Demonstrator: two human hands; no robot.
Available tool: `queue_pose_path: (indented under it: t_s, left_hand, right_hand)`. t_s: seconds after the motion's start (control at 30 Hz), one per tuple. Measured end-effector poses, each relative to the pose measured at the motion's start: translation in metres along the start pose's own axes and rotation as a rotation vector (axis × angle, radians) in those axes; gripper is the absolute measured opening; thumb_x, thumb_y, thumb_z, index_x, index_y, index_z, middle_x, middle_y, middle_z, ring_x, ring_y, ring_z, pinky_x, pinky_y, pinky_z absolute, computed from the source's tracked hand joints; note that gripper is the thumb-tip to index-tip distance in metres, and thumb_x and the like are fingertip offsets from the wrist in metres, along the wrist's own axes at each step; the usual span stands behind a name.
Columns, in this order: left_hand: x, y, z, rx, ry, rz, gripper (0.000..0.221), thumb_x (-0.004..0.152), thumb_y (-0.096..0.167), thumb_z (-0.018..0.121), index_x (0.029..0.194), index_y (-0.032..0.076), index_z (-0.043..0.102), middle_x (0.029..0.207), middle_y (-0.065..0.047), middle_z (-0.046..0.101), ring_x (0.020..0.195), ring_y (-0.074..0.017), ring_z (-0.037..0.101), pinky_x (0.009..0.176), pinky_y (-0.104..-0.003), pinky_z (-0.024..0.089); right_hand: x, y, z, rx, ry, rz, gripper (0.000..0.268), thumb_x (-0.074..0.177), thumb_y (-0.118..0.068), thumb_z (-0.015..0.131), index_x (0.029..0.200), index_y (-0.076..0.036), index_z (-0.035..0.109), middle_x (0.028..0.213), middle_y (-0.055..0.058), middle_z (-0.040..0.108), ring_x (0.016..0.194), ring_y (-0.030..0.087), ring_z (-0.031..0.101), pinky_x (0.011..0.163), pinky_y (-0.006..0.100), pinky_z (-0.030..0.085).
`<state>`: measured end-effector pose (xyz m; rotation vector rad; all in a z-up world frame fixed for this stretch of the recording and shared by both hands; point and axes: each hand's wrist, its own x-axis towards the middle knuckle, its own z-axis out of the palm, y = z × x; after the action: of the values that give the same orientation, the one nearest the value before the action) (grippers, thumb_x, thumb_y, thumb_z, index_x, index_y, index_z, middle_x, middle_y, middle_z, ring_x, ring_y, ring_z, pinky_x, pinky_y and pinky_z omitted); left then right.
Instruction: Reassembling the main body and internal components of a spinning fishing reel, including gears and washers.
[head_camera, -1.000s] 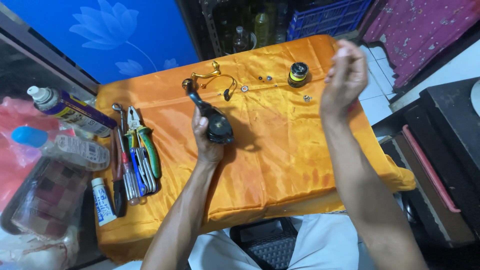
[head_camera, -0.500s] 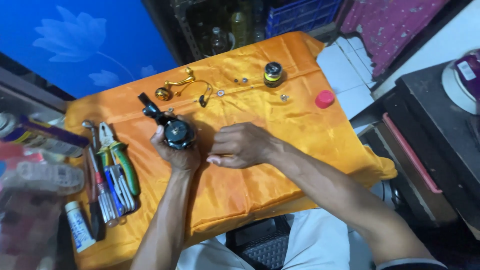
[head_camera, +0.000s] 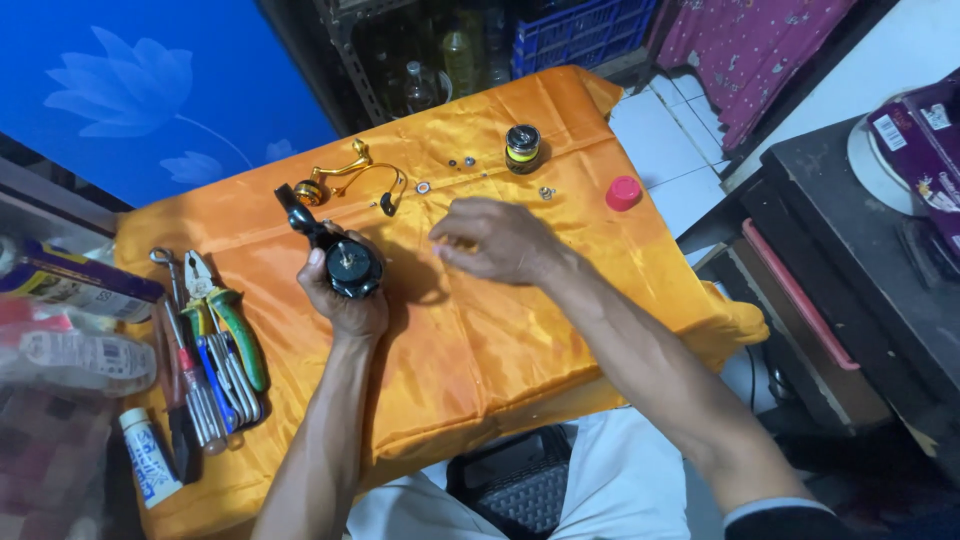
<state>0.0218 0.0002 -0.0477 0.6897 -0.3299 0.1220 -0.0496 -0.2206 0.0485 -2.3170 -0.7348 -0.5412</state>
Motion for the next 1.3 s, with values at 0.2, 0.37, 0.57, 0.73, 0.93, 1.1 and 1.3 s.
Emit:
queue_pose_path:
  t_s: [0.2, 0.37, 0.57, 0.73, 0.93, 1.1, 1.3]
  left_hand:
    - [-0.002, 0.006, 0.005, 0.139, -0.009, -0.008, 0.034, 0.092, 0.047, 0.044, 0.105, 0.017, 0.049, 0.058, -0.010, 0.048, 0.036, -0.0193, 0.045, 0.032, -0.024, 0.033]
    - [-0.006, 0.007, 0.007, 0.130, 0.014, -0.021, 0.031, 0.092, 0.045, 0.046, 0.105, 0.017, 0.050, 0.059, -0.007, 0.049, 0.037, -0.0172, 0.045, 0.032, -0.023, 0.034]
    - [-0.007, 0.016, 0.019, 0.212, 0.009, -0.031, 0.033, 0.090, 0.047, 0.045, 0.103, 0.018, 0.051, 0.056, -0.005, 0.048, 0.034, -0.0146, 0.043, 0.029, -0.021, 0.034]
    - [-0.009, 0.020, 0.028, 0.198, 0.026, -0.004, 0.030, 0.089, 0.044, 0.048, 0.101, 0.016, 0.052, 0.056, -0.005, 0.046, 0.033, -0.0143, 0.041, 0.028, -0.022, 0.035]
    - [-0.006, 0.017, 0.023, 0.219, 0.022, 0.005, 0.030, 0.088, 0.042, 0.047, 0.100, 0.015, 0.053, 0.056, -0.005, 0.046, 0.033, -0.0128, 0.041, 0.027, -0.022, 0.034]
    - [-0.003, 0.013, 0.015, 0.246, 0.004, -0.002, 0.033, 0.087, 0.045, 0.048, 0.100, 0.015, 0.052, 0.058, -0.006, 0.050, 0.037, -0.0140, 0.049, 0.030, -0.022, 0.039]
    - [-0.006, 0.017, 0.019, 0.241, -0.013, 0.002, 0.032, 0.089, 0.043, 0.047, 0.100, 0.014, 0.052, 0.059, -0.006, 0.051, 0.039, -0.0138, 0.050, 0.031, -0.022, 0.040]
  right_hand:
    - [-0.001, 0.006, -0.054, -0.061, 0.000, 0.332, 0.018, 0.094, -0.025, 0.070, 0.111, -0.020, 0.073, 0.097, 0.005, 0.070, 0.094, 0.029, 0.069, 0.080, 0.045, 0.057]
    - [-0.014, 0.022, -0.083, -0.329, -0.152, 0.555, 0.015, 0.095, -0.029, 0.067, 0.108, -0.028, 0.075, 0.104, -0.001, 0.071, 0.103, 0.029, 0.068, 0.087, 0.047, 0.055]
    - [-0.025, 0.029, -0.085, -0.409, -0.286, 0.679, 0.018, 0.098, -0.032, 0.062, 0.108, -0.026, 0.075, 0.109, 0.001, 0.070, 0.111, 0.030, 0.065, 0.092, 0.050, 0.053]
    - [-0.027, 0.038, -0.078, -0.427, -0.323, 0.684, 0.021, 0.099, -0.035, 0.059, 0.108, -0.025, 0.075, 0.108, 0.001, 0.069, 0.112, 0.028, 0.064, 0.094, 0.049, 0.053]
    - [-0.030, 0.047, -0.074, -0.449, -0.328, 0.681, 0.021, 0.099, -0.035, 0.059, 0.110, -0.026, 0.076, 0.109, 0.002, 0.069, 0.116, 0.027, 0.063, 0.095, 0.049, 0.053]
    - [-0.030, 0.053, -0.075, -0.401, -0.319, 0.657, 0.017, 0.097, -0.032, 0.061, 0.104, -0.024, 0.075, 0.109, 0.004, 0.068, 0.117, 0.028, 0.061, 0.096, 0.050, 0.053]
    - [-0.029, 0.049, -0.076, -0.394, -0.316, 0.654, 0.015, 0.094, -0.030, 0.065, 0.102, -0.020, 0.072, 0.103, 0.002, 0.067, 0.113, 0.026, 0.061, 0.093, 0.048, 0.053]
